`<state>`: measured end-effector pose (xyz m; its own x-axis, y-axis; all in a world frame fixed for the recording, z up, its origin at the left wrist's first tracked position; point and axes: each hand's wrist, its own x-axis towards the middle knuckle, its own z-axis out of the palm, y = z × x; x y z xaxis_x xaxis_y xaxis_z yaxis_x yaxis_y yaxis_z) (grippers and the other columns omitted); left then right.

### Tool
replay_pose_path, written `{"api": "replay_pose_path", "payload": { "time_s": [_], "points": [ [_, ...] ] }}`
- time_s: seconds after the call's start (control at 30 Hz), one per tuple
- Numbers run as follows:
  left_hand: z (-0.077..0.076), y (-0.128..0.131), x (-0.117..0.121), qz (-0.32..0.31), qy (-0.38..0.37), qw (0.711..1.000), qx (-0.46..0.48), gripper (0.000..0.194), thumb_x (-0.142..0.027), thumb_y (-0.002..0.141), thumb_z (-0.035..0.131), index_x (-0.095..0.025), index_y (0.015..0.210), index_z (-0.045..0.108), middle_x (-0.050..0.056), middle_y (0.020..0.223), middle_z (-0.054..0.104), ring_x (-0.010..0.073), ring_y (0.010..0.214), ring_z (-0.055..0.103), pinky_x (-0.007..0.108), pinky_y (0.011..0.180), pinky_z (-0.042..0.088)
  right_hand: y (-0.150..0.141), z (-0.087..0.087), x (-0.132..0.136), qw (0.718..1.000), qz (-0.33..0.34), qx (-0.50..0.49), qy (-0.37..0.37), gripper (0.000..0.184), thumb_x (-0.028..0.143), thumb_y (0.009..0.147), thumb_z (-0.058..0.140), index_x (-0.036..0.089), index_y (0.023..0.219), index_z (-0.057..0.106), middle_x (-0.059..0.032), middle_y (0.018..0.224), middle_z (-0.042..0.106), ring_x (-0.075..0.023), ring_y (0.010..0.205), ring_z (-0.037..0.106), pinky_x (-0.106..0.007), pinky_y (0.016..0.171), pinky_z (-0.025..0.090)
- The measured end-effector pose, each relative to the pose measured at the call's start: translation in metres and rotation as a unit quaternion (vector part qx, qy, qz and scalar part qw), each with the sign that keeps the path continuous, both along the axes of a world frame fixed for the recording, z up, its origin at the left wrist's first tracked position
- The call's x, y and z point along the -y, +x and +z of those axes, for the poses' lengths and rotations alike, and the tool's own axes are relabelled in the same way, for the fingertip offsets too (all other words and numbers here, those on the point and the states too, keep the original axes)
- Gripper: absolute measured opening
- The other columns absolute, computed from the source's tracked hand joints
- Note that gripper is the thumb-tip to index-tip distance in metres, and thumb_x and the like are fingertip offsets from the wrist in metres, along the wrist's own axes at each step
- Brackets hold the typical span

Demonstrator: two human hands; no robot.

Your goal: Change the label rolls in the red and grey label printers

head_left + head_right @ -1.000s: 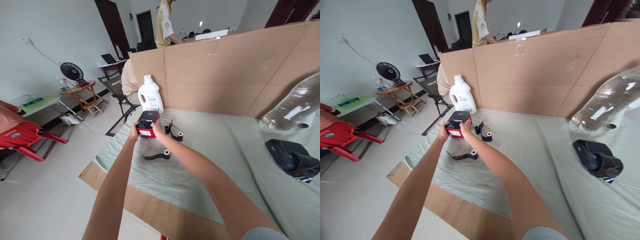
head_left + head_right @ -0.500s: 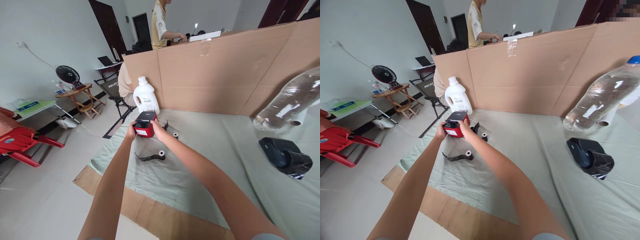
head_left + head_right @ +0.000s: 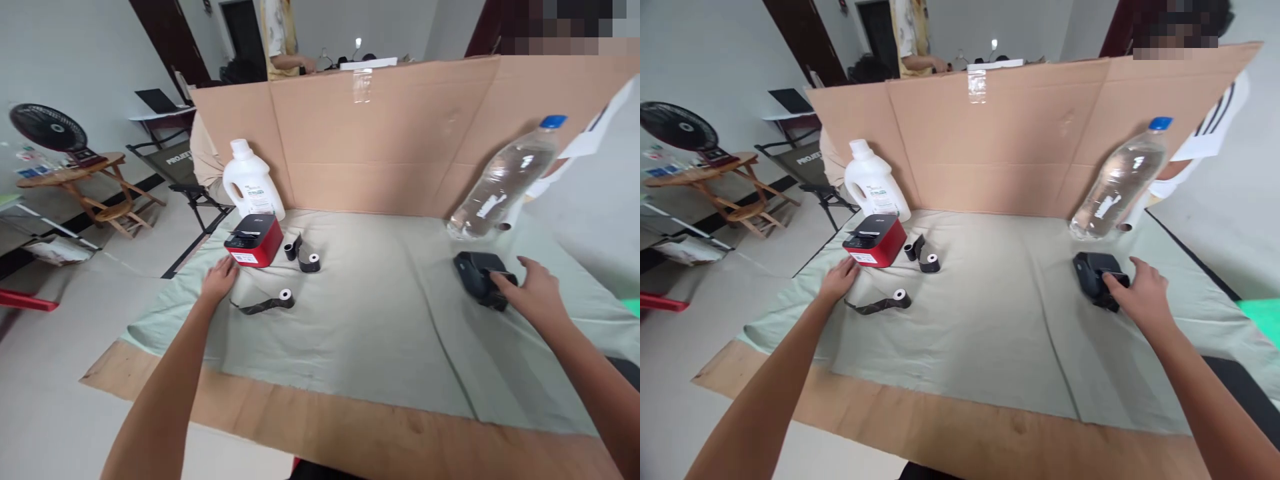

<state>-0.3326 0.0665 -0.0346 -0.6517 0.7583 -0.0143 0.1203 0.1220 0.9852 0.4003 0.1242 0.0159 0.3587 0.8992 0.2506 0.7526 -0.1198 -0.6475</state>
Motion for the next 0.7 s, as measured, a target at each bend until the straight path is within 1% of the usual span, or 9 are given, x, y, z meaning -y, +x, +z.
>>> {"api": "replay_pose_path", "payload": {
  "time_s": [0.03, 0.07, 0.13, 0.2, 0.3, 0.37, 0.47, 0.57, 0.7],
  "points": [
    [-0.002, -0.003, 0.009, -0.004, -0.038, 0.998, -0.053, 0.028, -0.027, 0.077, 0.075, -0.018, 0.103, 0.073, 0.017, 0.157, 0.054, 0.0355, 0.164, 0.017, 0.055, 0.132, 0.004, 0.009, -0.006, 0.003, 0.999, 0.009, 0.011, -0.034, 0.089, 0.074, 0.073, 0.068, 0.036, 0.152, 0.051, -0.0253, 0.153, 0.050, -0.0465, 0.152, 0.037, -0.064, 0.125, 0.026],
    [-0.004, -0.005, 0.017, -0.016, -0.089, 0.987, -0.134, 0.029, -0.030, 0.078, 0.073, -0.019, 0.106, 0.073, 0.017, 0.160, 0.051, 0.0364, 0.163, 0.020, 0.057, 0.132, 0.003, 0.012, -0.012, 0.006, 0.998, 0.018, 0.014, -0.065, 0.095, 0.072, 0.073, 0.069, 0.028, 0.155, 0.048, -0.0285, 0.153, 0.050, -0.0474, 0.150, 0.040, -0.063, 0.123, 0.030],
    [-0.007, -0.008, 0.031, -0.034, -0.165, 0.949, -0.266, 0.034, -0.036, 0.084, 0.068, -0.019, 0.113, 0.072, 0.018, 0.162, 0.048, 0.0381, 0.160, 0.027, 0.059, 0.131, 0.007, 0.005, -0.019, 0.012, 0.995, 0.021, 0.008, -0.099, 0.107, 0.068, 0.073, 0.072, 0.016, 0.160, 0.040, -0.0329, 0.154, 0.048, -0.0487, 0.147, 0.044, -0.060, 0.119, 0.037],
    [-0.010, -0.009, 0.043, -0.044, -0.209, 0.916, -0.339, 0.043, -0.041, 0.088, 0.062, -0.019, 0.123, 0.070, 0.020, 0.163, 0.046, 0.0396, 0.159, 0.030, 0.062, 0.129, 0.013, -0.010, -0.022, 0.015, 0.995, 0.002, 0.010, -0.096, 0.119, 0.065, 0.071, 0.077, 0.010, 0.165, 0.028, -0.0346, 0.155, 0.045, -0.0507, 0.145, 0.045, -0.060, 0.115, 0.040],
    [-0.011, -0.006, 0.064, -0.053, -0.240, 0.890, -0.384, 0.054, -0.045, 0.092, 0.053, -0.018, 0.138, 0.062, 0.021, 0.165, 0.041, 0.0412, 0.159, 0.030, 0.065, 0.127, 0.019, -0.033, -0.024, 0.018, 0.997, -0.041, 0.028, -0.055, 0.125, 0.059, 0.071, 0.080, 0.008, 0.167, 0.018, -0.0357, 0.151, 0.047, -0.0514, 0.140, 0.048, -0.059, 0.109, 0.044],
    [-0.010, -0.002, 0.080, -0.060, -0.270, 0.869, -0.409, 0.060, -0.045, 0.097, 0.046, -0.016, 0.148, 0.054, 0.021, 0.167, 0.038, 0.0404, 0.159, 0.029, 0.065, 0.126, 0.021, -0.042, -0.025, 0.020, 0.997, -0.066, 0.037, -0.029, 0.118, 0.051, 0.072, 0.080, 0.007, 0.165, 0.021, -0.0346, 0.145, 0.050, -0.0491, 0.136, 0.050, -0.057, 0.109, 0.043],
    [-0.007, 0.005, 0.106, -0.070, -0.333, 0.828, -0.446, 0.064, -0.042, 0.103, 0.032, -0.011, 0.159, 0.042, 0.020, 0.170, 0.032, 0.0367, 0.161, 0.025, 0.060, 0.128, 0.023, -0.050, -0.025, 0.032, 0.996, -0.074, 0.044, -0.005, 0.113, 0.043, 0.067, 0.081, 0.005, 0.158, 0.027, -0.0292, 0.137, 0.053, -0.0463, 0.131, 0.052, -0.057, 0.109, 0.043],
    [-0.005, 0.013, 0.133, -0.072, -0.362, 0.803, -0.468, 0.063, -0.035, 0.106, 0.026, -0.010, 0.162, 0.037, 0.019, 0.171, 0.030, 0.0350, 0.161, 0.027, 0.056, 0.128, 0.028, -0.064, -0.024, 0.061, 0.998, -0.042, 0.043, 0.023, 0.115, 0.046, 0.065, 0.081, 0.007, 0.158, 0.027, -0.0236, 0.131, 0.053, -0.0438, 0.126, 0.052, -0.056, 0.107, 0.045],
    [0.001, 0.026, 0.161, -0.063, -0.347, 0.802, -0.482, 0.061, -0.029, 0.105, 0.026, -0.004, 0.158, 0.041, 0.023, 0.168, 0.035, 0.0377, 0.158, 0.032, 0.057, 0.125, 0.034, -0.103, -0.022, 0.109, 0.999, 0.006, 0.027, 0.046, 0.120, 0.052, 0.068, 0.078, 0.011, 0.163, 0.018, -0.0202, 0.127, 0.053, -0.0417, 0.121, 0.053, -0.053, 0.104, 0.047]
  ]
}}
